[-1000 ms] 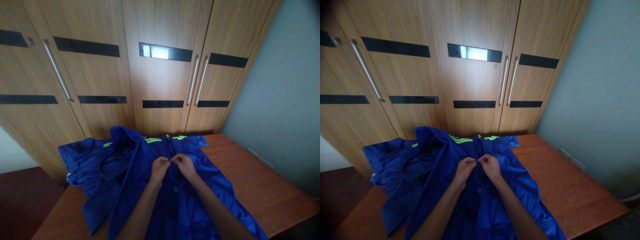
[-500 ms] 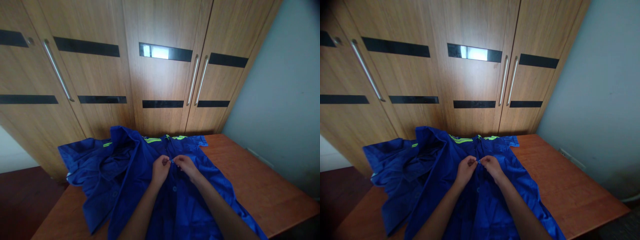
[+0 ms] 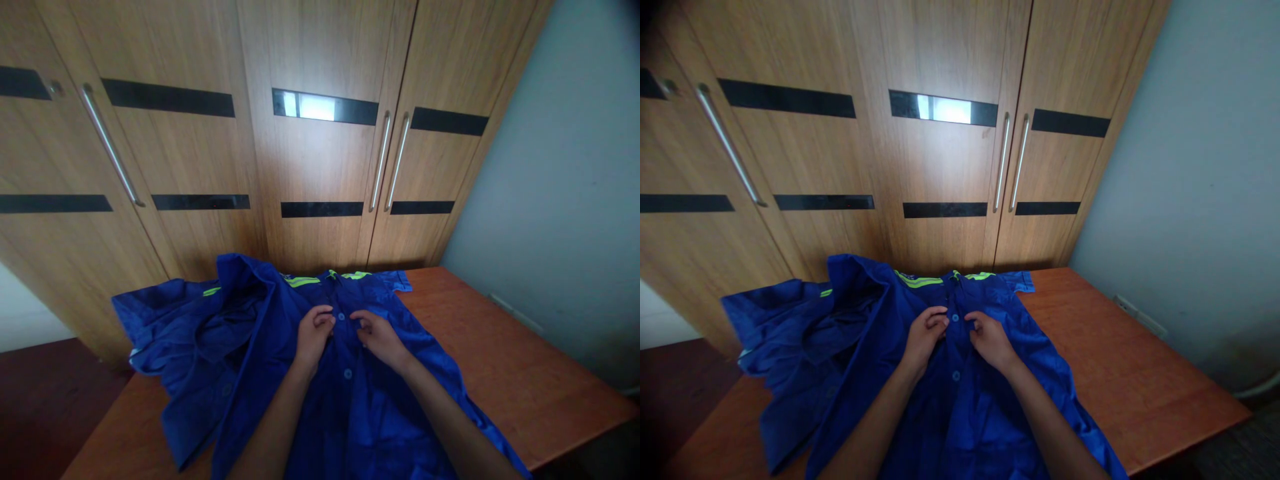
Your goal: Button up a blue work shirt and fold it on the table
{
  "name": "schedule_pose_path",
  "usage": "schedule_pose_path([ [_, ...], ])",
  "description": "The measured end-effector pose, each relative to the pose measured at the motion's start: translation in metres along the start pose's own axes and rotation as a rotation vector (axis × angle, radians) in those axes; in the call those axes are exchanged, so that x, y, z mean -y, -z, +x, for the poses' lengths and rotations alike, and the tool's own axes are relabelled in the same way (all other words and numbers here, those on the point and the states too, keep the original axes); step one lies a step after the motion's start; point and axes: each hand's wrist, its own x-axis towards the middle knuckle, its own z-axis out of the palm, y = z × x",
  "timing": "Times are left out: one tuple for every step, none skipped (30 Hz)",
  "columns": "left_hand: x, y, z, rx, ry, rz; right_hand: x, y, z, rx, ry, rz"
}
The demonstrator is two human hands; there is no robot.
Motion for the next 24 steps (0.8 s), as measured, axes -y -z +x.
schedule_pose_path([
  [0.0,0.0,0.0,-0.006,-0.005,-0.001,0.0,0.004,-0.001,-0.005,-0.002,0.038],
  [0.001,-0.001,0.0,-0.009,-0.011,0.004,0.001,0.007,-0.002,-0.015,-0.004,0.092],
  [0.001,-0.002,0.0,-0.009,-0.02,0.017,0.001,0.009,-0.003,-0.031,-0.006,0.145],
  [0.002,-0.002,0.001,-0.003,-0.03,0.042,0.0,0.01,-0.004,-0.046,-0.008,0.165],
  [0.003,-0.002,0.001,0.009,-0.042,0.08,-0.001,0.011,-0.005,-0.056,-0.013,0.145],
  [0.003,-0.002,0.002,0.024,-0.054,0.134,-0.003,0.011,-0.005,-0.059,-0.02,0.089],
  [0.004,-0.002,0.002,0.044,-0.067,0.201,-0.005,0.011,-0.005,-0.053,-0.029,0.003],
  [0.004,-0.001,0.002,0.063,-0.08,0.283,-0.009,0.01,-0.005,-0.041,-0.037,-0.087],
  [0.003,0.001,0.001,0.079,-0.095,0.375,-0.012,0.01,-0.005,-0.025,-0.041,-0.161],
  [0.003,0.002,-0.001,0.095,-0.111,0.475,-0.015,0.009,-0.005,-0.011,-0.041,-0.212],
  [0.002,0.003,-0.003,0.112,-0.13,0.579,-0.018,0.008,-0.005,0.0,-0.037,-0.25],
  [0.0,0.004,-0.006,0.132,-0.151,0.681,-0.019,0.008,-0.005,0.008,-0.034,-0.296],
  [-0.001,0.005,-0.01,0.153,-0.173,0.78,-0.018,0.007,-0.005,0.011,-0.034,-0.347],
  [-0.003,0.005,-0.013,0.175,-0.192,0.873,-0.016,0.006,-0.004,0.008,-0.036,-0.398],
  [-0.004,0.005,-0.017,0.196,-0.207,0.959,-0.012,0.005,-0.003,-0.001,-0.039,-0.45],
  [-0.006,0.004,-0.021,0.213,-0.217,1.039,-0.006,0.004,-0.001,-0.013,-0.039,-0.499],
  [-0.007,0.004,-0.024,0.224,-0.224,1.113,0.001,0.001,0.003,-0.024,-0.03,-0.543],
  [-0.008,0.003,-0.027,0.23,-0.23,1.181,0.009,-0.001,0.007,-0.033,-0.012,-0.579],
  [-0.009,0.002,-0.029,0.235,-0.237,1.242,0.017,-0.004,0.013,-0.034,0.016,-0.605],
  [-0.009,0.001,-0.031,0.239,-0.246,1.295,0.024,-0.008,0.02,-0.027,0.053,-0.621],
  [-0.009,0.0,-0.033,0.241,-0.256,1.342,0.03,-0.011,0.027,-0.009,0.093,-0.63],
  [-0.01,0.0,-0.034,0.243,-0.264,1.384,0.034,-0.015,0.035,0.015,0.127,-0.635],
  [-0.01,0.0,-0.036,0.244,-0.269,1.42,0.037,-0.018,0.043,0.039,0.148,-0.638],
  [-0.01,0.0,-0.037,0.241,-0.269,1.45,0.038,-0.02,0.05,0.058,0.151,-0.644],
])
